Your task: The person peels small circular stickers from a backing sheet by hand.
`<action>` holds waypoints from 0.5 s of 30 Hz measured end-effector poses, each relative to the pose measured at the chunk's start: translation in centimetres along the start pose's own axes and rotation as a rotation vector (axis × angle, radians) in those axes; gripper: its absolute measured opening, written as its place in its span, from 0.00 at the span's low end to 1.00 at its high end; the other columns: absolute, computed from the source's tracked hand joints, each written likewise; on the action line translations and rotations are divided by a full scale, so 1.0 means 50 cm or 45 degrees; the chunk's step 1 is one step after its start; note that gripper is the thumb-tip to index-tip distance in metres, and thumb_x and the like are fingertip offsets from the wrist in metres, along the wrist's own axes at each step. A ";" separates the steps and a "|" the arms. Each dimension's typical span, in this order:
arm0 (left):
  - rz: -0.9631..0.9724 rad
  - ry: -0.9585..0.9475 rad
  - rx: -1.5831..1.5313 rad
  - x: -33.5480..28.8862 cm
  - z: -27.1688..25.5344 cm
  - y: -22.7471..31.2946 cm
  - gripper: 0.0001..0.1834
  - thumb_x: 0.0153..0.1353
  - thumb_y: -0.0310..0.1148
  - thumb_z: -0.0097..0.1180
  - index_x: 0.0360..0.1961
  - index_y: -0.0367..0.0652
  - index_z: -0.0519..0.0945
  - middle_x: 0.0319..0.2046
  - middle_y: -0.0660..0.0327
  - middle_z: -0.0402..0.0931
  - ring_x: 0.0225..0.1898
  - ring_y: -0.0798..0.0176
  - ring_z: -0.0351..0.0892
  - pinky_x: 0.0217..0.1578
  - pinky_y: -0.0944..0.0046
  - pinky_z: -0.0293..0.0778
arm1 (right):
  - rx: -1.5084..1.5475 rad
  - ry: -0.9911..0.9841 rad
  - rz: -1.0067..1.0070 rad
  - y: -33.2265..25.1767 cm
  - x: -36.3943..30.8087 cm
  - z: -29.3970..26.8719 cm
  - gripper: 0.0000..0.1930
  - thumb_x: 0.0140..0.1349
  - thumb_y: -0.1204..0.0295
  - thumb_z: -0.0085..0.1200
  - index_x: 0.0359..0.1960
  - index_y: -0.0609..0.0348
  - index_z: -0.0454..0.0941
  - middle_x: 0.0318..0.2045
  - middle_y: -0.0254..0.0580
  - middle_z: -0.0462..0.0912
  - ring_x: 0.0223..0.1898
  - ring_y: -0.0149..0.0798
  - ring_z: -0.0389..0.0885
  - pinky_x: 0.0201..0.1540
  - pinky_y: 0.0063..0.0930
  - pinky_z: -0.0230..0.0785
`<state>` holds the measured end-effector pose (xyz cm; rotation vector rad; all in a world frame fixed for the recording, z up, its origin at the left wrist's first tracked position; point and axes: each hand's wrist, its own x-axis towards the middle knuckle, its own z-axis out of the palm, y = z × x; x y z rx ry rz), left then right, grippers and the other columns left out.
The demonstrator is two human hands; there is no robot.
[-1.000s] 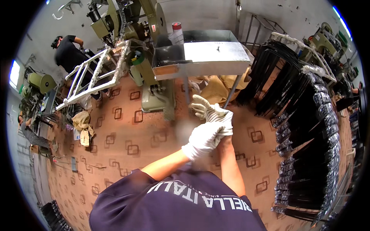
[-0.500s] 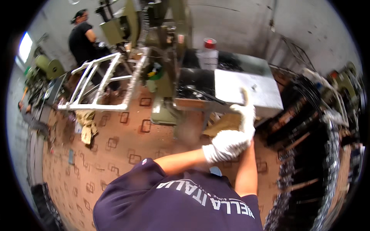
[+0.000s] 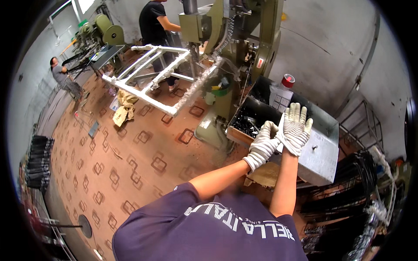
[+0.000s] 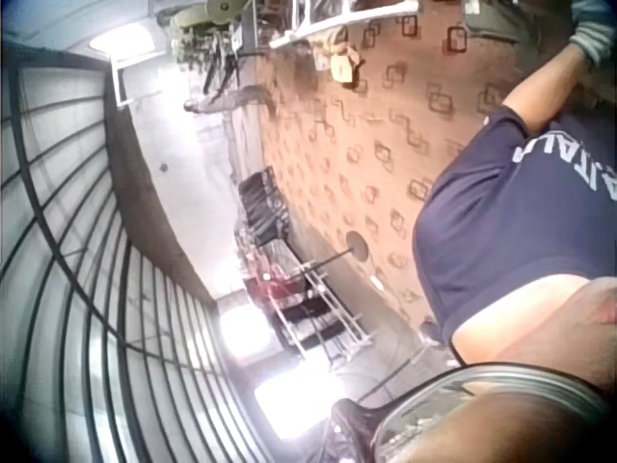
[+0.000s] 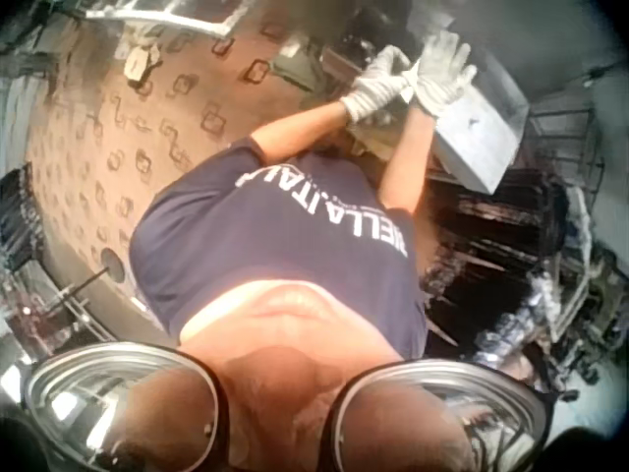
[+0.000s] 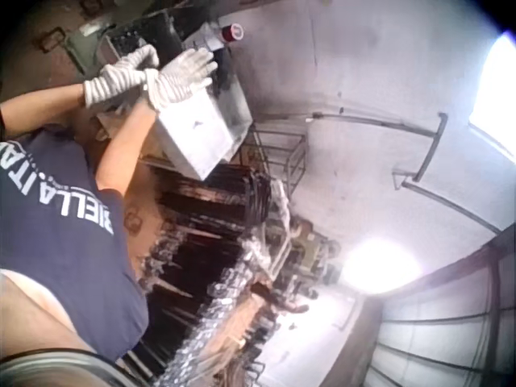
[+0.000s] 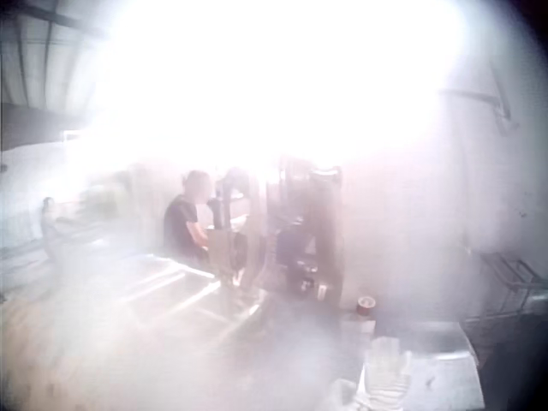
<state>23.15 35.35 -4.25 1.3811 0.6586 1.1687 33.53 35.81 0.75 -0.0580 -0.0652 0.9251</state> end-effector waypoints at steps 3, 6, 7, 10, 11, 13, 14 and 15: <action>-0.382 -0.296 -0.338 0.040 0.001 -0.110 0.13 0.64 0.33 0.47 0.48 0.44 0.67 0.43 0.64 0.68 0.43 0.70 0.68 0.46 0.73 0.67 | 0.151 0.045 0.039 0.026 0.022 0.018 0.28 0.65 0.53 0.37 0.61 0.57 0.58 0.65 0.54 0.53 0.66 0.55 0.48 0.67 0.52 0.39; -0.637 -0.081 -0.626 0.033 0.059 -0.080 0.27 0.66 0.37 0.44 0.63 0.40 0.54 0.58 0.62 0.60 0.58 0.70 0.59 0.59 0.71 0.55 | 0.195 0.093 0.096 0.005 0.045 -0.016 0.29 0.65 0.53 0.36 0.64 0.53 0.54 0.66 0.51 0.50 0.67 0.55 0.46 0.67 0.53 0.39; -0.491 0.056 -0.248 0.005 0.070 0.046 0.23 0.66 0.37 0.44 0.59 0.39 0.61 0.54 0.63 0.65 0.54 0.69 0.63 0.56 0.71 0.60 | 0.231 0.099 0.119 -0.001 0.049 -0.018 0.28 0.65 0.53 0.36 0.63 0.53 0.55 0.66 0.50 0.51 0.67 0.54 0.46 0.66 0.54 0.39; 0.137 -0.055 0.746 0.018 0.077 -0.063 0.18 0.63 0.35 0.42 0.50 0.35 0.69 0.43 0.44 0.74 0.43 0.52 0.76 0.43 0.60 0.72 | 0.259 0.176 0.064 -0.043 0.060 -0.013 0.27 0.65 0.53 0.36 0.60 0.56 0.58 0.63 0.56 0.57 0.65 0.55 0.52 0.65 0.52 0.45; 0.120 -0.142 0.841 0.006 0.088 -0.035 0.19 0.61 0.35 0.42 0.50 0.35 0.69 0.41 0.40 0.73 0.42 0.44 0.75 0.40 0.53 0.72 | 0.289 0.166 0.044 -0.063 0.069 -0.021 0.27 0.65 0.52 0.37 0.60 0.56 0.59 0.62 0.56 0.57 0.65 0.56 0.52 0.65 0.54 0.45; 0.205 -0.092 0.988 -0.022 0.104 -0.088 0.21 0.58 0.40 0.50 0.51 0.42 0.68 0.34 0.46 0.76 0.32 0.45 0.75 0.33 0.53 0.71 | 0.403 0.160 0.083 -0.083 0.083 -0.015 0.27 0.64 0.49 0.37 0.58 0.54 0.62 0.63 0.54 0.57 0.64 0.58 0.52 0.63 0.60 0.44; 0.315 -0.073 1.014 -0.032 0.107 -0.114 0.24 0.57 0.42 0.51 0.53 0.43 0.68 0.35 0.46 0.76 0.33 0.45 0.76 0.33 0.53 0.72 | 0.459 0.041 0.169 -0.080 0.085 -0.019 0.27 0.62 0.46 0.39 0.56 0.49 0.65 0.64 0.49 0.56 0.65 0.57 0.50 0.63 0.64 0.40; 0.160 -0.230 0.946 -0.040 0.108 -0.134 0.31 0.54 0.46 0.53 0.57 0.44 0.65 0.36 0.48 0.77 0.34 0.46 0.77 0.35 0.54 0.72 | 0.334 0.041 0.141 -0.075 0.068 0.010 0.29 0.61 0.45 0.40 0.59 0.43 0.61 0.65 0.47 0.52 0.66 0.58 0.46 0.63 0.65 0.36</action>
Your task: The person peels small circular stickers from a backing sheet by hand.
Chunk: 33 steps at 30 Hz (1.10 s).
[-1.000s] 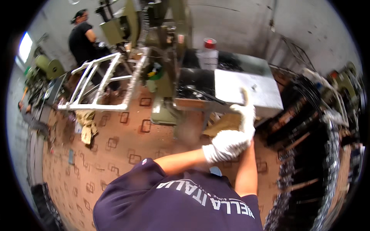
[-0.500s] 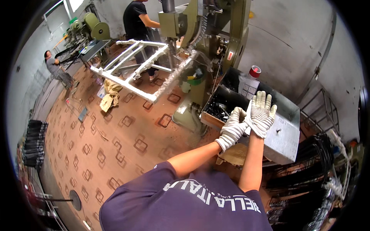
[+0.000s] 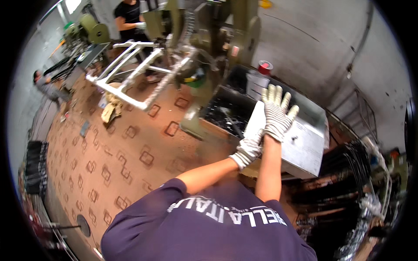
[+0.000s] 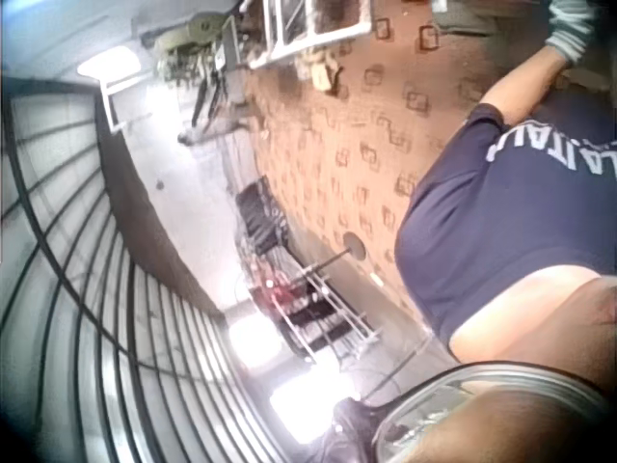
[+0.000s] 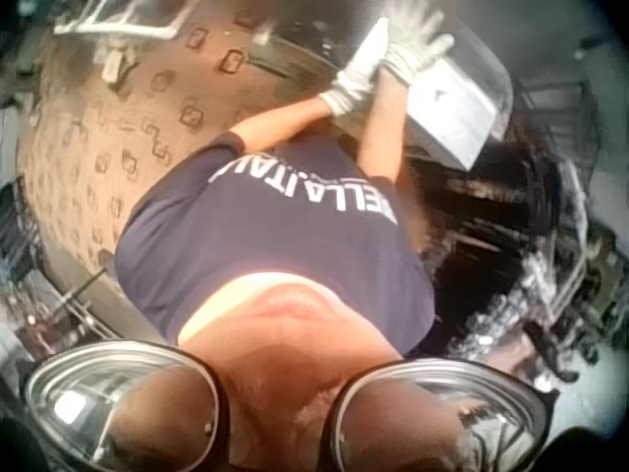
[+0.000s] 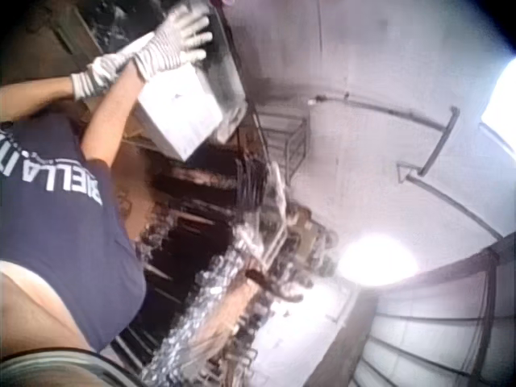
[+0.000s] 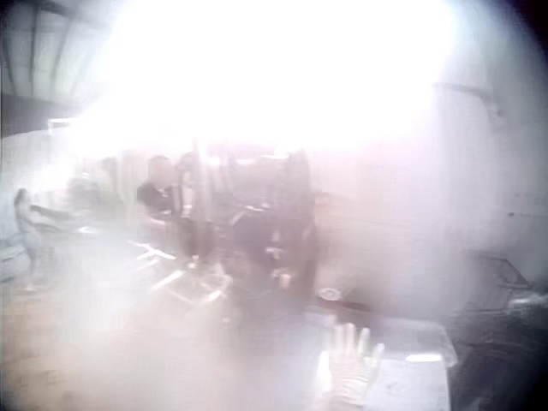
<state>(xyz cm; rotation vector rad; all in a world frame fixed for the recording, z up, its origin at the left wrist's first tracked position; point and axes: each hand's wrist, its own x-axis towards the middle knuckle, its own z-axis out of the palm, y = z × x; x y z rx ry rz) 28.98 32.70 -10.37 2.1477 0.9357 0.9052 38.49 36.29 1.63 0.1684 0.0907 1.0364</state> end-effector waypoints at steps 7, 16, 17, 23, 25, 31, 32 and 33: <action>0.042 -0.413 -0.044 -0.012 -0.072 0.117 0.12 0.60 0.39 0.47 0.42 0.48 0.74 0.27 0.53 0.76 0.29 0.52 0.77 0.31 0.59 0.72 | -1.379 -0.117 -0.131 -0.050 0.059 0.016 0.35 0.56 0.46 0.51 0.61 0.51 0.61 0.60 0.54 0.62 0.59 0.50 0.65 0.58 0.43 0.58; -0.429 -0.624 -0.465 -0.049 -0.220 0.124 0.11 0.62 0.33 0.49 0.41 0.39 0.77 0.34 0.61 0.78 0.39 0.71 0.75 0.44 0.69 0.70 | -3.249 0.208 -0.032 -0.069 0.320 -0.186 0.34 0.42 0.44 0.58 0.42 0.63 0.76 0.47 0.58 0.75 0.51 0.51 0.72 0.54 0.39 0.64; -0.464 -0.630 -0.473 -0.054 -0.223 0.126 0.11 0.62 0.33 0.49 0.42 0.39 0.77 0.34 0.62 0.78 0.39 0.71 0.75 0.44 0.69 0.70 | -3.256 0.050 -0.053 -0.079 0.339 -0.206 0.28 0.47 0.50 0.56 0.40 0.64 0.77 0.42 0.56 0.79 0.46 0.51 0.77 0.51 0.36 0.66; -0.329 -0.386 -0.455 -0.062 -0.255 0.126 0.13 0.60 0.29 0.52 0.45 0.39 0.76 0.38 0.63 0.78 0.41 0.71 0.75 0.46 0.69 0.70 | -2.425 -0.103 -0.307 -0.069 0.281 -0.124 0.12 0.58 0.66 0.52 0.34 0.66 0.78 0.24 0.39 0.81 0.24 0.29 0.73 0.31 0.26 0.65; -0.166 -0.178 -0.453 -0.042 -0.259 0.129 0.13 0.57 0.25 0.54 0.45 0.41 0.76 0.39 0.60 0.76 0.42 0.68 0.75 0.46 0.67 0.71 | -2.247 -0.195 -0.233 -0.068 0.233 -0.078 0.12 0.58 0.65 0.53 0.31 0.64 0.79 0.22 0.32 0.79 0.21 0.22 0.68 0.26 0.23 0.63; 0.466 0.253 0.374 0.074 -0.298 0.180 0.21 0.52 0.34 0.58 0.49 0.48 0.74 0.51 0.56 0.70 0.57 0.52 0.64 0.59 0.53 0.56 | -1.737 -0.303 0.320 -0.058 -0.020 0.064 0.09 0.55 0.68 0.60 0.32 0.61 0.80 0.24 0.32 0.81 0.23 0.20 0.75 0.27 0.15 0.70; 0.411 0.229 0.423 0.071 -0.302 0.175 0.24 0.52 0.36 0.58 0.52 0.49 0.72 0.55 0.55 0.66 0.59 0.50 0.61 0.60 0.51 0.52 | -1.589 -0.209 0.427 -0.040 -0.065 0.087 0.09 0.56 0.69 0.59 0.33 0.61 0.80 0.26 0.33 0.81 0.24 0.22 0.77 0.29 0.17 0.72; 0.432 0.261 0.374 0.074 -0.301 0.175 0.24 0.54 0.38 0.57 0.53 0.48 0.72 0.55 0.55 0.66 0.59 0.49 0.61 0.60 0.51 0.53 | -1.510 -0.276 0.545 -0.047 -0.088 0.090 0.15 0.57 0.66 0.57 0.42 0.64 0.77 0.35 0.37 0.82 0.34 0.25 0.79 0.39 0.19 0.71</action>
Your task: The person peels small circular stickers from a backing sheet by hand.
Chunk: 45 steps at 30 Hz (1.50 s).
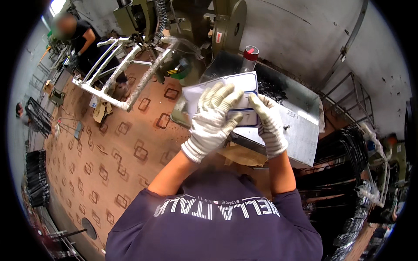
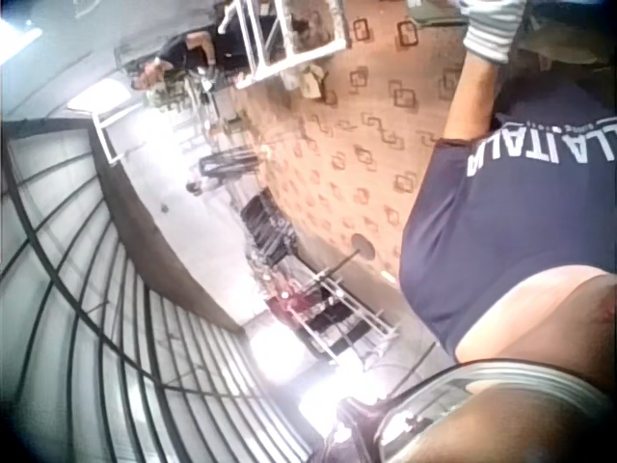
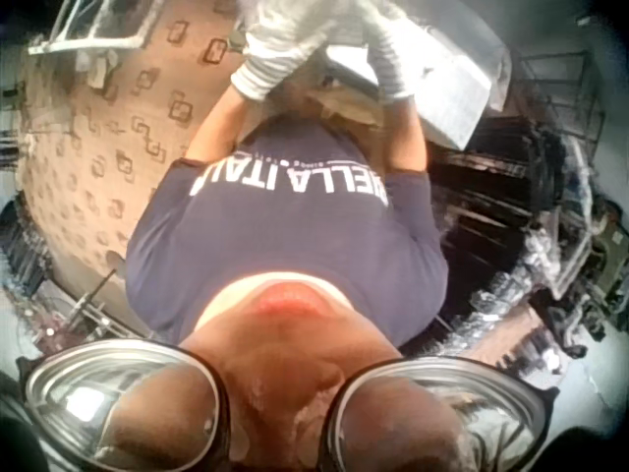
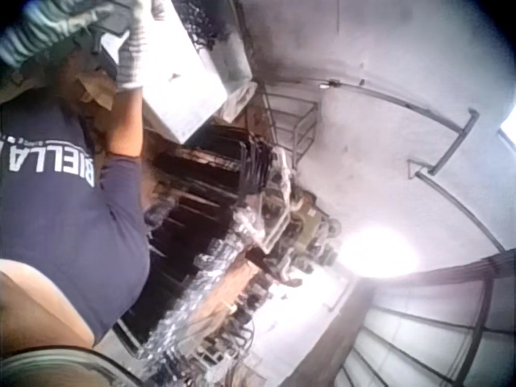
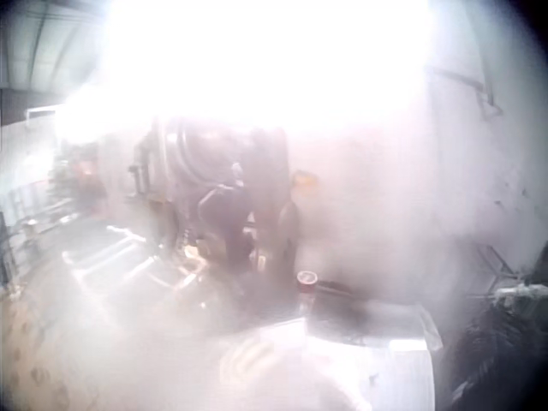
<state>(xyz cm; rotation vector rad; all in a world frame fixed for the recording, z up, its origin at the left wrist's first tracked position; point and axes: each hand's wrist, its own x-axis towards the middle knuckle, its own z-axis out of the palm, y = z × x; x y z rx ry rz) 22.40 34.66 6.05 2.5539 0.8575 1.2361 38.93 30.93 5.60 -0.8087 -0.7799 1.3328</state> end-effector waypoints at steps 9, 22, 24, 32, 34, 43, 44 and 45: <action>-0.031 0.131 -0.247 -0.039 -0.016 -0.015 0.19 0.53 0.29 0.58 0.48 0.41 0.76 0.48 0.53 0.72 0.48 0.53 0.72 0.49 0.60 0.68 | -0.233 0.108 -0.074 0.089 -0.075 0.059 0.17 0.60 0.75 0.50 0.51 0.62 0.70 0.42 0.38 0.78 0.43 0.28 0.75 0.47 0.21 0.68; -0.426 0.010 -0.999 -0.080 -0.005 0.002 0.13 0.59 0.21 0.48 0.46 0.33 0.74 0.43 0.58 0.74 0.45 0.64 0.72 0.49 0.66 0.68 | -1.048 0.193 -0.352 0.062 -0.121 0.104 0.15 0.54 0.73 0.48 0.46 0.54 0.71 0.30 0.48 0.78 0.33 0.47 0.79 0.35 0.34 0.71; -0.341 -0.036 -1.044 -0.081 0.021 -0.015 0.14 0.60 0.24 0.49 0.48 0.33 0.73 0.43 0.58 0.74 0.45 0.65 0.72 0.50 0.66 0.66 | -1.023 0.275 -0.436 0.068 -0.137 0.093 0.17 0.55 0.70 0.49 0.48 0.50 0.69 0.30 0.48 0.78 0.33 0.49 0.79 0.34 0.36 0.71; -0.153 -0.379 -1.255 -0.050 0.084 0.075 0.12 0.62 0.28 0.49 0.45 0.34 0.77 0.41 0.59 0.75 0.43 0.66 0.72 0.48 0.67 0.66 | -1.010 0.641 -0.487 0.056 -0.239 0.053 0.17 0.56 0.76 0.47 0.49 0.59 0.69 0.39 0.46 0.77 0.41 0.43 0.77 0.45 0.29 0.68; -0.060 -0.449 -1.265 -0.045 0.098 0.099 0.13 0.62 0.28 0.48 0.45 0.34 0.76 0.40 0.59 0.75 0.42 0.66 0.72 0.48 0.67 0.66 | -0.995 0.735 -0.508 0.050 -0.264 0.056 0.15 0.57 0.76 0.47 0.48 0.59 0.69 0.37 0.46 0.78 0.39 0.44 0.78 0.43 0.30 0.68; 0.197 -0.718 -1.385 -0.062 0.141 0.192 0.16 0.63 0.28 0.49 0.51 0.33 0.72 0.46 0.56 0.75 0.45 0.66 0.73 0.49 0.67 0.67 | -1.262 1.301 -0.651 0.064 -0.374 0.057 0.15 0.57 0.75 0.48 0.47 0.61 0.67 0.29 0.51 0.76 0.34 0.50 0.76 0.33 0.34 0.67; 0.154 -0.783 -1.416 -0.072 0.127 0.217 0.16 0.63 0.27 0.49 0.51 0.33 0.73 0.45 0.56 0.75 0.44 0.66 0.73 0.48 0.68 0.68 | -1.288 1.397 -0.594 0.070 -0.389 0.057 0.14 0.57 0.74 0.48 0.46 0.59 0.68 0.29 0.50 0.77 0.32 0.50 0.77 0.32 0.35 0.68; 0.114 -0.847 -1.442 -0.076 0.116 0.239 0.16 0.62 0.27 0.49 0.50 0.33 0.73 0.44 0.56 0.76 0.43 0.67 0.73 0.46 0.69 0.69 | -1.311 1.491 -0.539 0.074 -0.403 0.064 0.13 0.57 0.72 0.48 0.45 0.58 0.70 0.29 0.48 0.78 0.31 0.49 0.78 0.31 0.37 0.69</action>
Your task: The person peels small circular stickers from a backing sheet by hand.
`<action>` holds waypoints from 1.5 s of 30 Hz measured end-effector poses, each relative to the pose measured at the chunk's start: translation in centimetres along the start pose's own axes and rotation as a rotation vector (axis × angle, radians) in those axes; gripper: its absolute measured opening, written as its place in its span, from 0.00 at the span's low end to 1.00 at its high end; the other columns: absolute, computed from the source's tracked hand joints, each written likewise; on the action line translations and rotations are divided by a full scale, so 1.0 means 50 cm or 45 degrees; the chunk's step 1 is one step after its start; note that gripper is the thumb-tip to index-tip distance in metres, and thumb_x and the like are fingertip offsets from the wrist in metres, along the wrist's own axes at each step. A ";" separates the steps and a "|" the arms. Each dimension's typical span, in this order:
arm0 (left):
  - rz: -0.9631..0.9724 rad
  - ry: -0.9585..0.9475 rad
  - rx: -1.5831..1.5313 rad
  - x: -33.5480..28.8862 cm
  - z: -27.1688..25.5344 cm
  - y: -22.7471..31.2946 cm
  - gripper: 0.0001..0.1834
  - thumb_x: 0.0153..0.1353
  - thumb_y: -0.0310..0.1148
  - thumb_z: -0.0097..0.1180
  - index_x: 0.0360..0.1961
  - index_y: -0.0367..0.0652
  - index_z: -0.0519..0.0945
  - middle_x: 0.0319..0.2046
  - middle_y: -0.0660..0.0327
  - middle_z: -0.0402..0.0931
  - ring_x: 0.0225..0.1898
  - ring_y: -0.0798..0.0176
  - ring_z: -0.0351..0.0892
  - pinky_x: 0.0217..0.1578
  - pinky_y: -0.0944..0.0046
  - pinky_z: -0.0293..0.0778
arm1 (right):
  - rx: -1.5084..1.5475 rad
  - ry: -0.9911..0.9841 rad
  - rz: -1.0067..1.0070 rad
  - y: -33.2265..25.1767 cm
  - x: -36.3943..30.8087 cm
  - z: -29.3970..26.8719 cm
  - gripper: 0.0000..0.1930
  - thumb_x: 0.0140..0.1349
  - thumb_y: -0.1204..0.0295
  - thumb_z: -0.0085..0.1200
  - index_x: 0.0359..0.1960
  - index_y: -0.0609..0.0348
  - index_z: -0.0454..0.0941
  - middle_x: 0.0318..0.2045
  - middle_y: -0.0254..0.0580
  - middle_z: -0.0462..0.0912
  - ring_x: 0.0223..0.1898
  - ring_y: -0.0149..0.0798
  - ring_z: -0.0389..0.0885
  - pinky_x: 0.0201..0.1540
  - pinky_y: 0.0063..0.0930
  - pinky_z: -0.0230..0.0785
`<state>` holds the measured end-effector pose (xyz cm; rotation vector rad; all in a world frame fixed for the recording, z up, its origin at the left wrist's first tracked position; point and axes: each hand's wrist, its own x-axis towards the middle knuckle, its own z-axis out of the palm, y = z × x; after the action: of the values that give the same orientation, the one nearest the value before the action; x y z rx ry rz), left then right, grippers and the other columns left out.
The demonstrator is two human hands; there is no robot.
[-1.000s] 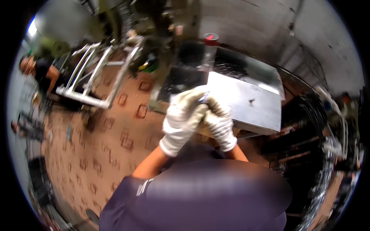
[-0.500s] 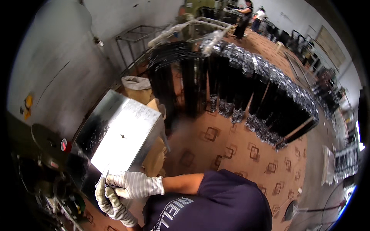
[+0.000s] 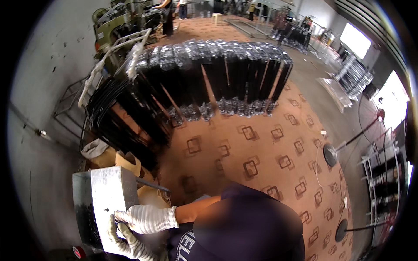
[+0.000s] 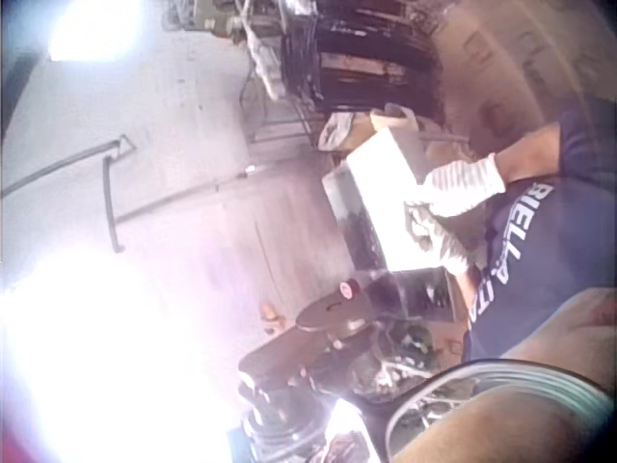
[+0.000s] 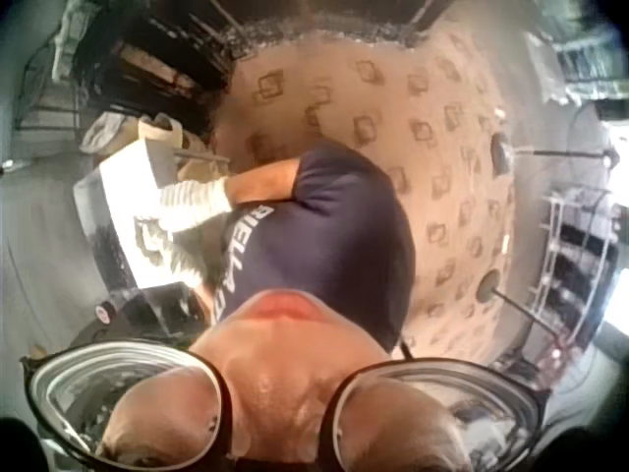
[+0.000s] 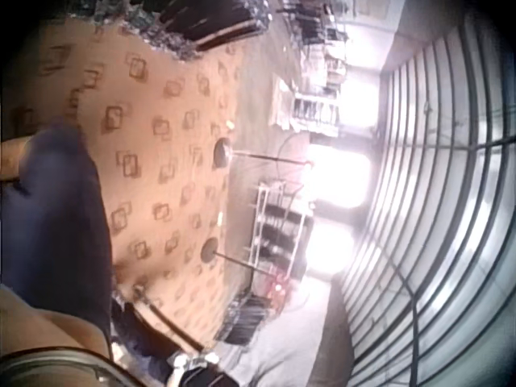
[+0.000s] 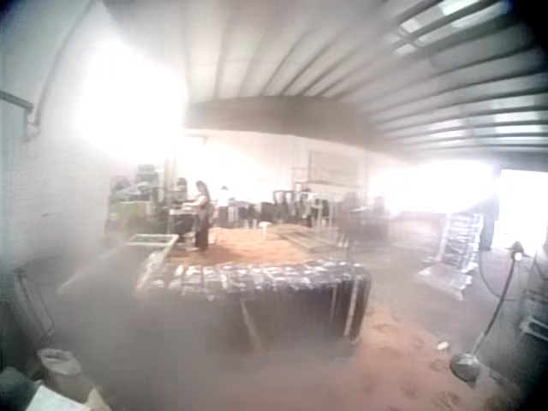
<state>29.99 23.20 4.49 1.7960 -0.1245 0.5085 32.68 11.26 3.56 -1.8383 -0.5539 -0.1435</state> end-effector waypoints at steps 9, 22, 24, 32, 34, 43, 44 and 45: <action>-0.441 -0.140 -0.550 0.000 0.038 0.018 0.14 0.64 0.32 0.50 0.46 0.36 0.75 0.39 0.58 0.76 0.39 0.67 0.73 0.41 0.68 0.71 | -0.148 -0.031 0.375 -0.067 -0.023 -0.083 0.14 0.58 0.70 0.50 0.46 0.55 0.70 0.28 0.51 0.79 0.29 0.47 0.80 0.31 0.32 0.71; 0.113 0.038 0.075 0.013 -0.012 0.015 0.18 0.47 0.17 0.60 0.42 0.39 0.78 0.39 0.55 0.75 0.41 0.60 0.76 0.44 0.65 0.71 | 0.446 -0.078 0.150 0.005 0.021 -0.008 0.12 0.56 0.85 0.50 0.43 0.64 0.71 0.35 0.40 0.79 0.39 0.30 0.76 0.42 0.20 0.69; 0.207 0.066 0.170 0.014 -0.019 0.013 0.17 0.48 0.18 0.60 0.42 0.39 0.78 0.39 0.55 0.75 0.41 0.61 0.76 0.45 0.65 0.71 | 0.554 -0.103 0.168 0.007 0.024 0.004 0.11 0.56 0.87 0.48 0.40 0.64 0.70 0.35 0.32 0.76 0.39 0.19 0.71 0.43 0.16 0.66; 0.084 0.078 0.047 0.020 -0.037 0.016 0.13 0.49 0.19 0.60 0.38 0.38 0.78 0.38 0.56 0.76 0.39 0.61 0.76 0.43 0.66 0.71 | 0.427 -0.168 0.125 -0.005 0.043 0.018 0.12 0.55 0.88 0.47 0.40 0.63 0.70 0.35 0.32 0.76 0.40 0.20 0.72 0.45 0.16 0.65; 0.183 0.060 0.268 0.025 -0.049 0.020 0.13 0.49 0.19 0.60 0.38 0.37 0.78 0.37 0.56 0.76 0.39 0.61 0.77 0.42 0.67 0.71 | 0.497 -0.190 0.113 -0.007 0.045 0.022 0.12 0.55 0.87 0.48 0.41 0.63 0.69 0.36 0.31 0.76 0.41 0.20 0.72 0.45 0.16 0.65; -0.297 0.250 -0.566 0.002 -0.066 0.045 0.09 0.56 0.24 0.56 0.39 0.36 0.77 0.37 0.60 0.75 0.39 0.70 0.73 0.39 0.71 0.71 | 0.596 -0.248 -0.071 -0.013 0.046 0.039 0.13 0.55 0.79 0.56 0.43 0.62 0.72 0.33 0.41 0.82 0.35 0.31 0.81 0.39 0.22 0.72; -0.323 0.260 -0.571 0.000 -0.069 0.050 0.09 0.57 0.25 0.56 0.39 0.37 0.77 0.36 0.61 0.75 0.38 0.71 0.73 0.39 0.71 0.71 | 0.617 -0.249 -0.061 -0.018 0.043 0.037 0.14 0.54 0.79 0.58 0.43 0.63 0.72 0.33 0.40 0.82 0.35 0.29 0.80 0.39 0.21 0.72; -0.351 0.266 -0.577 -0.002 -0.073 0.052 0.09 0.57 0.25 0.56 0.39 0.37 0.77 0.35 0.62 0.76 0.37 0.71 0.73 0.38 0.72 0.71 | 0.671 -0.277 -0.010 -0.018 0.040 0.038 0.14 0.54 0.78 0.58 0.43 0.63 0.72 0.33 0.39 0.82 0.35 0.28 0.80 0.39 0.21 0.71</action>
<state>28.02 25.85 7.49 1.2837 0.1426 0.4262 33.71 13.81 4.41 -1.3430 -0.6765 0.1864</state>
